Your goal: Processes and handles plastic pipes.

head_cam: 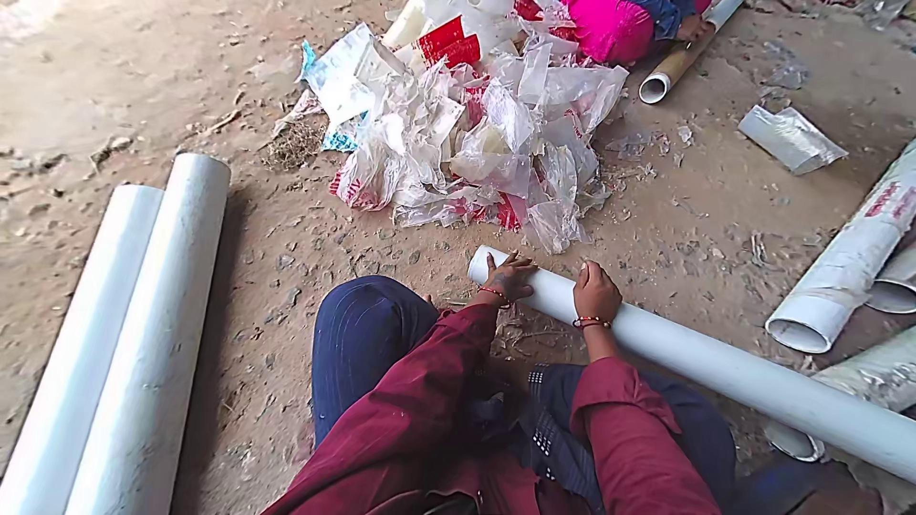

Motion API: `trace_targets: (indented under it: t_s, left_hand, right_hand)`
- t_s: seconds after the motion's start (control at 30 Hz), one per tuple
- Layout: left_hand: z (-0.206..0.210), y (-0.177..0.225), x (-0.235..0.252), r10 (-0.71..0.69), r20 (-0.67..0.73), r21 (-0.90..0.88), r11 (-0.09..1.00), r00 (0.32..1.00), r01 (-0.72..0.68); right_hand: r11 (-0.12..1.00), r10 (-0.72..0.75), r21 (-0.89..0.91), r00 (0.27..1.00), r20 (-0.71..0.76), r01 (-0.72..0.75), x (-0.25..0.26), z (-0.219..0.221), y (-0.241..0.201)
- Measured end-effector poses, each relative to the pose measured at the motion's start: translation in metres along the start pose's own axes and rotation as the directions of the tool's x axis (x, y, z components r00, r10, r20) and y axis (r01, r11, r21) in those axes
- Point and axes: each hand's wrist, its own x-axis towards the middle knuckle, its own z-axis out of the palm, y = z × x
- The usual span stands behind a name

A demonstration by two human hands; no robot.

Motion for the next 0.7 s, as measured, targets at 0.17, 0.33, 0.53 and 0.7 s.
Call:
trace_targets:
  t_s: [0.17,0.33,0.53,0.7]
  left_hand:
    - [-0.004,-0.004,0.0,0.024,0.023,-0.039,0.999,0.999,-0.024]
    - [0.001,-0.007,0.0,0.025,0.002,-0.051,0.998,1.0,-0.025]
    - [0.001,-0.007,0.003,0.017,0.011,-0.058,0.998,1.0,-0.016]
    - [-0.002,-0.012,0.004,0.064,0.023,-0.077,0.995,0.998,-0.062]
  right_hand:
    - [1.0,0.001,-0.003,1.0,0.009,-0.001,-0.001,0.0,0.0]
    - [1.0,-0.009,-0.001,1.0,0.009,0.01,-0.002,0.0,0.001]
    - [1.0,0.004,-0.008,1.0,0.026,-0.004,0.0,0.0,0.0]
    - [1.0,-0.013,-0.006,1.0,0.0,0.013,0.0,0.001,0.0]
